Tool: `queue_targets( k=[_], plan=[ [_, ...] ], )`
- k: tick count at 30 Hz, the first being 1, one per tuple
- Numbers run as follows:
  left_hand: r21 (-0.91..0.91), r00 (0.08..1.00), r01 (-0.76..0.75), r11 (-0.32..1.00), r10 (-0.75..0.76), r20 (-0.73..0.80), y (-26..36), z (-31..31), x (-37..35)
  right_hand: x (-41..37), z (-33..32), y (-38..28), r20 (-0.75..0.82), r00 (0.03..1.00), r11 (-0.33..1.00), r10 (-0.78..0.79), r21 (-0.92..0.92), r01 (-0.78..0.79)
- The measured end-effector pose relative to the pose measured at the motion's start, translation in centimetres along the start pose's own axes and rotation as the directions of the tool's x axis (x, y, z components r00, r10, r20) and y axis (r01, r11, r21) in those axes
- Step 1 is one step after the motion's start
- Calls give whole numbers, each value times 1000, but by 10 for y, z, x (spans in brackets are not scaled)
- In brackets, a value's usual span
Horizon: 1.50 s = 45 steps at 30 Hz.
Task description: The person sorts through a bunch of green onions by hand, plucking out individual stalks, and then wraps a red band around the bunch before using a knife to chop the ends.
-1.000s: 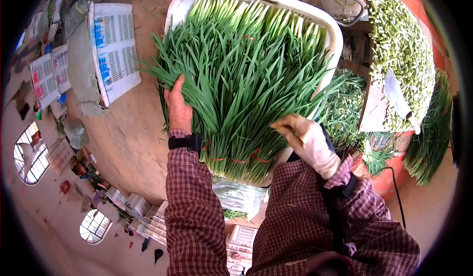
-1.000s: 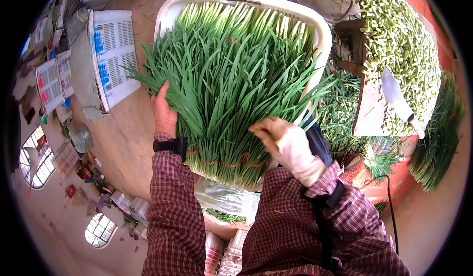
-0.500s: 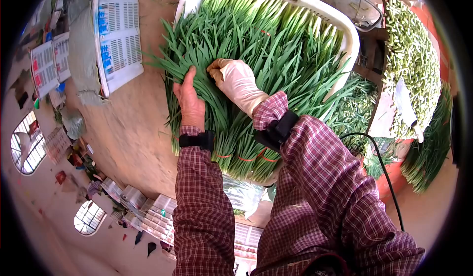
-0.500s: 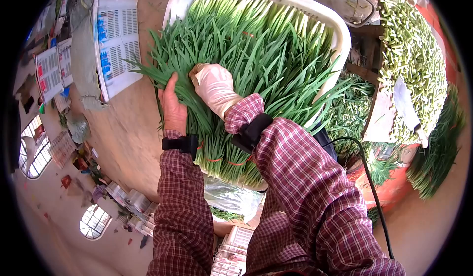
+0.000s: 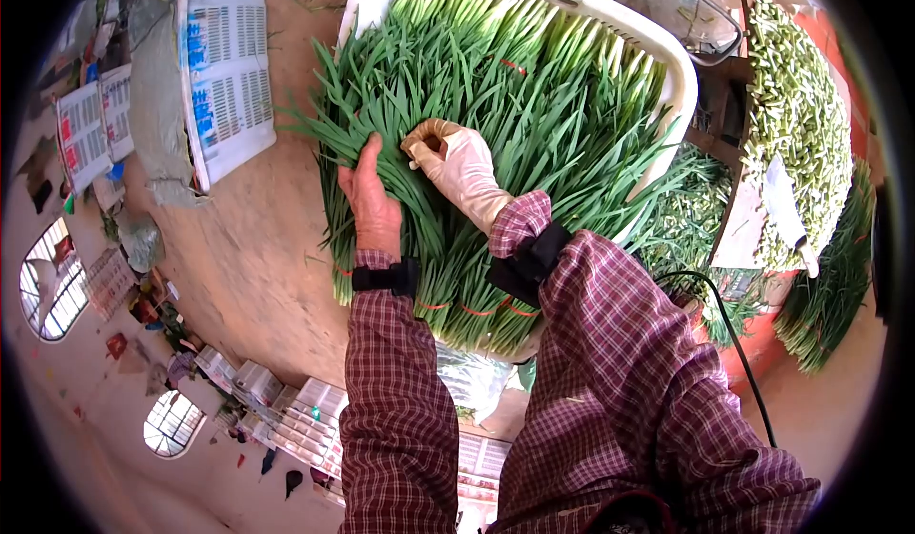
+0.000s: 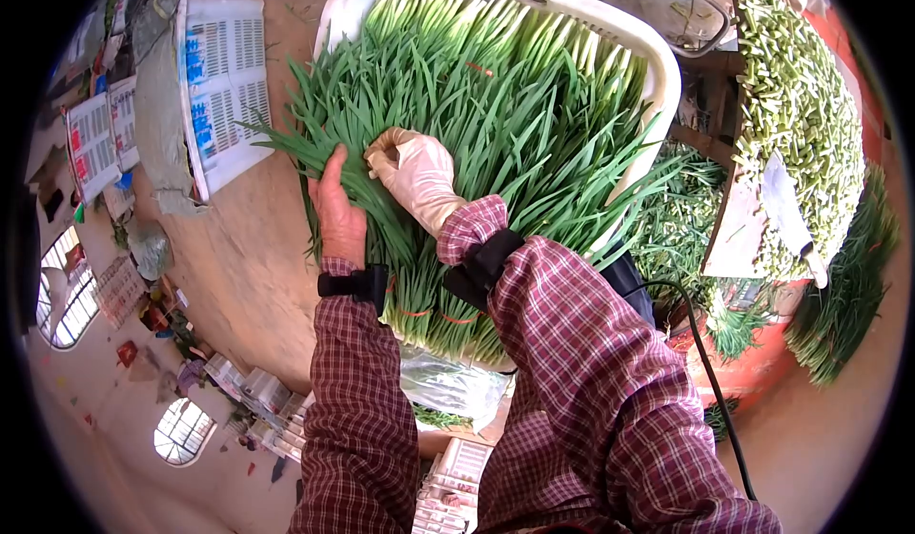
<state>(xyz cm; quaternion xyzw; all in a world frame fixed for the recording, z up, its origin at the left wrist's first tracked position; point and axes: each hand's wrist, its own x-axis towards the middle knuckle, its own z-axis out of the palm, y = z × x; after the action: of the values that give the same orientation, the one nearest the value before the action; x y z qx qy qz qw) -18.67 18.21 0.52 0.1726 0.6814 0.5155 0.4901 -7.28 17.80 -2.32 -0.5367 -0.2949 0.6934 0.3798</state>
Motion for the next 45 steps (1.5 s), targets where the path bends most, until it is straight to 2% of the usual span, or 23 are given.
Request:
queue_targets(
  k=[6, 9, 12, 14, 16, 17, 20, 22, 23, 24, 26, 27, 29, 30, 31, 33, 34, 36, 38, 40, 42, 44, 45],
  plan=[
    [26, 1000, -14, 1000, 14, 7, 0, 3, 0, 7, 3, 9, -91, 996, 998, -6, 67, 12],
    [27, 1000, 10, 1000, -10, -16, 0, 6, -3, 9, -5, -4, -143, 940, 804, 310, 567, -179],
    [27, 998, -19, 999, 20, -56, -2, 8, -5, 27, -28, -23, -202, 936, 651, 287, 758, -35],
    [80, 998, -63, 995, 64, -12, -7, 4, 1, 26, -54, -35, -54, 997, 641, 50, 767, 9],
    [118, 994, -105, 987, 102, 37, -12, 9, -1, -15, -96, -66, 15, 992, 937, -122, 333, 110],
    [251, 967, -236, 939, 202, 154, -10, 16, -7, -38, -116, -67, 119, 968, 913, -220, 376, 161],
    [579, 852, -501, 643, 249, 460, -27, 31, -20, -125, -173, -85, 317, 943, 977, 100, 147, -153],
    [774, 755, -629, 74, 296, 585, -39, 59, -38, -173, -207, -73, 331, 872, 930, 361, -201, -309],
    [787, 760, -616, 34, 289, 582, -55, 65, -36, -197, -217, -65, 194, 872, 788, 449, -547, -284],
    [801, 749, -593, -83, 311, 586, -65, 70, -34, -223, -228, -44, 77, 945, 543, 318, -832, -115],
    [792, 741, -608, -54, 319, 591, -67, 85, -29, -245, -238, -35, 47, 979, 313, 199, -949, -18],
    [748, 740, -657, 90, 264, 618, -60, 93, -29, -245, -239, -37, 35, 979, 307, 202, -951, -30],
    [606, 686, -723, 332, 240, 687, -42, 107, -38, -235, -231, -40, 22, 987, 617, 159, -782, -82],
    [533, 671, -718, 447, 246, 699, -31, 114, -45, -224, -223, -41, 42, 995, 591, 93, -806, -21],
    [473, 647, -742, 476, 320, 692, -25, 115, -49, -214, -214, -34, -11, 1000, 736, -24, -677, 10],
    [512, 661, -748, 422, 410, 628, -8, 111, -65, -188, -200, -24, -178, 978, 775, 109, -600, -196],
    [518, 665, -747, 417, 450, 597, -3, 106, -75, -171, -195, -5, -163, 947, 752, -277, -651, 107],
    [551, 653, -756, 354, 460, 602, -9, 90, -94, -141, -178, 3, -298, 947, 891, -121, -453, -29],
    [578, 613, -789, 206, 311, 726, -25, 69, -122, -107, -160, 29, -310, 940, 924, -143, -381, 15],
    [513, 515, -856, 53, 151, 844, -53, 54, -150, -85, -137, 11, -176, 946, 811, -272, -572, 127],
    [393, 415, -888, 240, 45, 909, -73, 49, -183, -68, -119, -22, 13, 992, 646, -124, -758, 91],
    [287, 260, -922, 258, -134, 956, -101, 41, -195, -53, -112, -35, 111, 993, 534, -34, -838, 112],
    [344, 309, -877, 335, -155, 938, -111, 46, -197, -50, -110, -38, 148, 988, 502, -53, -851, 155]
  ],
)
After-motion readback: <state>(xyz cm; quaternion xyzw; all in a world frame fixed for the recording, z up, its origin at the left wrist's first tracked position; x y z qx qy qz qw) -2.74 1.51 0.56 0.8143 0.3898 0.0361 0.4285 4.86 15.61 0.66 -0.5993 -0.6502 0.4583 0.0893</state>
